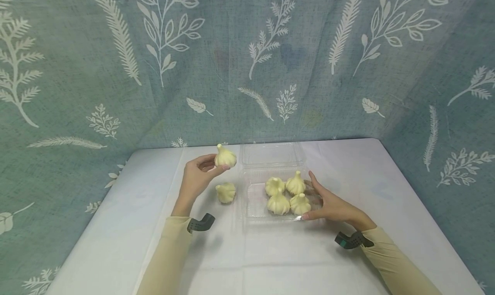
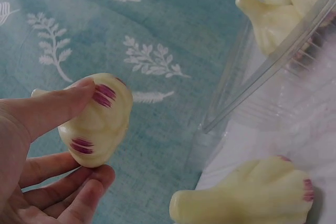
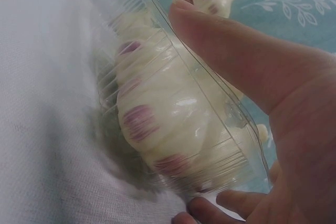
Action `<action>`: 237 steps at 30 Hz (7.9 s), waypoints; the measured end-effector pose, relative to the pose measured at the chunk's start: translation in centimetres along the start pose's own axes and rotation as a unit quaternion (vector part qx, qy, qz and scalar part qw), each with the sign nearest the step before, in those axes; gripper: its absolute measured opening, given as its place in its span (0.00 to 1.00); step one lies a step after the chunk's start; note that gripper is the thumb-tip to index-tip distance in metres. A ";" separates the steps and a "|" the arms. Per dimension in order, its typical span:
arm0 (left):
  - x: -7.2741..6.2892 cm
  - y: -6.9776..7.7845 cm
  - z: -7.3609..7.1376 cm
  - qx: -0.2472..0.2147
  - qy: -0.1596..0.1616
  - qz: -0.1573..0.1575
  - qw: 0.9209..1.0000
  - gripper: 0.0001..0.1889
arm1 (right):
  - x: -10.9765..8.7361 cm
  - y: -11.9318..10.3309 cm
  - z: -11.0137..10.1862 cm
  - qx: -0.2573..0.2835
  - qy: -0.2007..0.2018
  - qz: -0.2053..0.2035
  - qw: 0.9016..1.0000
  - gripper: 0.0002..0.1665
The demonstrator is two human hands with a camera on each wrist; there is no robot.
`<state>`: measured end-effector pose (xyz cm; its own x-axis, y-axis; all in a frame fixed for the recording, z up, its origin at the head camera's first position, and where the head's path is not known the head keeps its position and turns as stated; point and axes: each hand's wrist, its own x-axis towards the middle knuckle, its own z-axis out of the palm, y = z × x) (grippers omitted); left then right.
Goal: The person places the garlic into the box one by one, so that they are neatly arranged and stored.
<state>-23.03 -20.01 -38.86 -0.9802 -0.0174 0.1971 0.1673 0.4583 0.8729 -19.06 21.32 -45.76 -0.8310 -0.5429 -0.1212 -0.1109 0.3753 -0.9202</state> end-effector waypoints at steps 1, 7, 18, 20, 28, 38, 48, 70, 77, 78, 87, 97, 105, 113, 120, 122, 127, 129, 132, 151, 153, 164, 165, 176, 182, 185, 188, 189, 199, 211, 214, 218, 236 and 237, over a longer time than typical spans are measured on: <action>-0.1 0.1 0.1 -0.002 -0.002 0.002 1.000 0.38 | 0.0 0.0 0.0 0.002 -0.001 0.000 1.000 0.84; -0.2 0.3 0.6 -0.016 -0.013 0.010 1.000 0.36 | 0.0 0.1 -0.1 0.002 0.000 0.002 1.000 0.84; -0.4 0.6 1.7 -0.022 -0.022 -0.005 0.999 0.35 | 0.1 0.2 -0.1 -0.011 0.005 0.004 1.000 0.84; -0.5 0.6 1.9 -0.022 -0.024 -0.003 0.999 0.34 | 0.1 0.2 -0.1 -0.013 0.005 0.005 1.000 0.84; -0.7 0.7 2.6 -0.020 -0.036 0.002 0.999 0.34 | 0.1 0.2 -0.1 -0.007 0.002 0.002 1.000 0.84; -0.8 0.8 3.3 -0.004 -0.044 0.002 0.999 0.34 | 0.3 0.4 0.0 0.003 -0.002 -0.005 1.000 0.84; -0.8 0.4 4.1 0.016 -0.054 0.010 0.998 0.33 | 0.2 0.4 -0.1 0.001 -0.001 -0.005 1.000 0.84; -1.6 0.1 5.9 0.083 -0.065 0.012 0.994 0.34 | 0.2 0.3 -0.1 -0.003 -0.001 -0.005 1.000 0.84; -1.8 0.3 6.2 0.107 -0.071 0.015 0.992 0.33 | 0.2 0.2 0.0 -0.004 -0.003 -0.003 1.000 0.84; -1.8 0.3 6.2 0.110 -0.071 0.018 0.991 0.33 | 0.2 0.2 0.0 -0.005 -0.003 -0.004 1.000 0.84; -1.8 0.1 6.8 0.137 -0.081 0.062 0.985 0.31 | 0.3 0.2 0.0 -0.002 -0.002 -0.005 1.000 0.84; -2.0 0.0 7.6 0.207 -0.088 0.092 0.970 0.31 | 0.2 0.1 0.0 -0.002 -0.002 -0.005 1.000 0.84; -2.3 0.1 8.2 0.232 -0.098 0.096 0.963 0.31 | 0.1 0.0 0.1 -0.009 0.003 0.000 1.000 0.83; -2.5 0.2 8.5 0.255 -0.095 0.108 0.956 0.32 | 0.2 0.1 0.1 -0.012 0.003 0.002 1.000 0.84; -2.4 0.3 8.9 0.310 -0.085 0.155 0.934 0.31 | 0.2 0.1 0.1 -0.016 0.005 0.007 1.000 0.84; -2.3 0.4 8.9 0.325 -0.084 0.167 0.927 0.30 | 0.2 0.1 0.1 -0.015 0.004 0.007 1.000 0.84; -2.4 0.5 8.9 0.341 -0.082 0.177 0.920 0.29 | 0.2 0.0 0.1 -0.017 0.006 0.007 1.000 0.84; -2.5 0.5 8.9 0.344 -0.080 0.181 0.918 0.29 | 0.2 0.1 0.1 -0.017 0.006 0.007 1.000 0.84; -2.6 0.5 8.9 0.347 -0.077 0.189 0.915 0.30 | 0.2 0.1 0.1 -0.017 0.006 0.005 1.000 0.84; -2.6 1.8 6.2 0.267 -0.073 0.139 0.951 0.34 | 0.1 0.0 0.1 -0.006 0.001 0.002 1.000 0.83; -2.4 1.9 5.6 0.254 -0.068 0.133 0.956 0.34 | 0.1 0.0 0.1 -0.003 0.000 0.002 1.000 0.83; -2.7 2.4 1.2 0.144 -0.006 0.115 0.983 0.32 | 0.2 0.0 0.2 -0.002 -0.002 0.002 1.000 0.83; -2.7 2.4 0.8 0.135 0.001 0.114 0.984 0.32 | 0.2 0.0 0.2 0.000 -0.002 0.001 1.000 0.83; -3.7 0.8 -1.7 0.076 0.047 0.091 0.992 0.30 | 0.3 0.3 0.0 -0.012 0.002 0.000 1.000 0.83; -4.2 -0.5 -1.8 0.052 0.044 0.090 0.994 0.31 | 0.3 0.3 0.0 -0.017 0.002 0.002 1.000 0.83; -4.2 -1.2 -1.8 0.058 0.038 0.090 0.994 0.32 | 0.3 0.2 0.0 -0.018 0.001 0.001 1.000 0.84; -4.0 -1.7 -1.8 0.066 0.032 0.091 0.993 0.32 | 0.4 0.0 0.1 -0.022 0.004 -0.001 1.000 0.84; -3.9 -1.9 -1.8 0.068 0.030 0.091 0.993 0.32 | 0.4 -0.1 0.1 -0.023 0.005 -0.001 1.000 0.84; -3.4 -3.6 -1.0 0.093 -0.032 0.043 0.994 0.38 | 0.1 -0.2 0.1 -0.031 0.011 0.005 0.999 0.84; -3.0 -4.9 -0.7 0.095 -0.075 0.018 0.992 0.38 | 0.1 -0.1 0.2 -0.030 0.013 0.001 0.999 0.84; -3.0 -5.2 -0.6 0.104 -0.085 0.011 0.991 0.40 | 0.1 0.0 0.2 -0.032 0.015 0.001 0.999 0.84; -3.1 -5.5 -0.4 0.118 -0.101 -0.006 0.988 0.43 | 0.3 -0.1 0.1 -0.033 0.016 0.006 0.999 0.84; -3.2 -5.8 0.4 0.149 -0.124 -0.005 0.981 0.44 | 0.3 -0.1 0.0 -0.017 0.010 0.002 1.000 0.84; -3.2 -5.8 0.5 0.152 -0.126 -0.005 0.980 0.44 | 0.3 -0.1 0.1 -0.015 0.009 0.002 1.000 0.84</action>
<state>-20.93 -22.22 -44.80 -0.9831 0.1787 0.0396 0.1558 0.7033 0.6936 -19.24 21.09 -45.75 -0.8409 -0.5283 -0.1172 -0.1245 0.3998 -0.9081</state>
